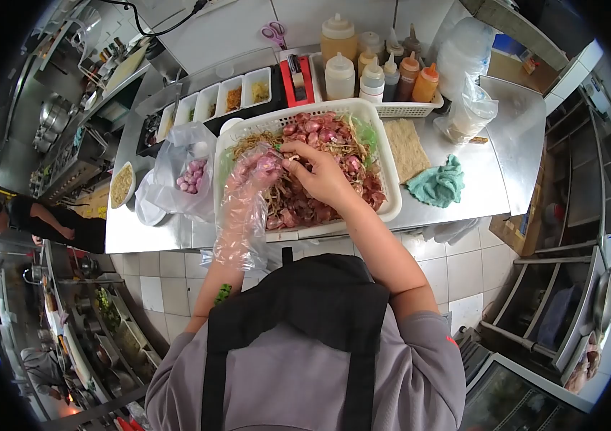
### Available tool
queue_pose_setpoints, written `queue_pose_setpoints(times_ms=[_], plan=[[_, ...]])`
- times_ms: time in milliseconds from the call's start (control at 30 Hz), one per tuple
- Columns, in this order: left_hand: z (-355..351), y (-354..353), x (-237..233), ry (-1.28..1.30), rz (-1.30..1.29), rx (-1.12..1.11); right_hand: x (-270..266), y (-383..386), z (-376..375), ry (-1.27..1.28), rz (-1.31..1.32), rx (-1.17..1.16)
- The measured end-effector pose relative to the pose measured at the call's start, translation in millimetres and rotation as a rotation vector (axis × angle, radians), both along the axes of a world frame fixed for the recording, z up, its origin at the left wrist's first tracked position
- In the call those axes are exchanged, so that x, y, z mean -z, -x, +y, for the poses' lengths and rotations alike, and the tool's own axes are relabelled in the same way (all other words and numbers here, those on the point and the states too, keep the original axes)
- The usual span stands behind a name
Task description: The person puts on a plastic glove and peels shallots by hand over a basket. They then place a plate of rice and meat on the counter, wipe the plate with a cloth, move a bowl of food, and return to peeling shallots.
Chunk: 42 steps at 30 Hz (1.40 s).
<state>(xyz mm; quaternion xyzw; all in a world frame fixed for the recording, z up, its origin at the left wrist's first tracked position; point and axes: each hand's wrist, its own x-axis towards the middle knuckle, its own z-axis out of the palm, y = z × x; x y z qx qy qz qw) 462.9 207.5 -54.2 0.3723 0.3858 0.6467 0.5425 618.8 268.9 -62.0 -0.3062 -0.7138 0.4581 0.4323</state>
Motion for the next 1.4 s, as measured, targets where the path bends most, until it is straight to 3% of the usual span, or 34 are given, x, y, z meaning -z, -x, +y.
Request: queue_pose_setpoints(times_ms=[100, 267, 433, 833, 933, 1000, 1133, 1300, 1400], plan=[[-0.8, -4.1, -12.3, 0.143, -0.074, -0.059, -0.1, -0.9, -0.1, 0.014, -0.004, 0.009], [1.5, -2.6, -6.9, 0.084, -0.178, -0.092, -0.4, -0.9, -1.7, -0.029, -0.025, 0.066], [2.3, 2.4, 1.1, -0.033, -0.33, -0.091, -7.0, -0.2, -6.0, -0.124, -0.043, -0.13], [3.0, 2.2, 9.0, 0.056, -0.271, -0.107, -11.4, 0.6, -5.0, -0.092, -0.083, -0.189], [4.2, 5.1, 12.1, 0.018, -0.224, -0.074, -11.4, 0.9, -3.8, -0.092, -0.087, -0.181], [3.2, 5.8, 14.1, -0.033, -0.047, -0.139, -11.1, 0.4, -3.5, -0.128, -0.085, -0.158], [1.1, 4.4, 11.5, -0.035, -0.084, -0.15, -8.5, -1.1, -3.9, -0.152, -0.096, -0.166], [-0.6, 5.4, 11.0, 0.004, 0.108, -0.148, -8.8, 0.7, -2.5, -0.14, -0.101, -0.158], [-0.8, 3.1, 3.8, 0.029, 0.077, -0.158, -10.5, 0.9, -2.7, -0.086, -0.152, -0.163]])
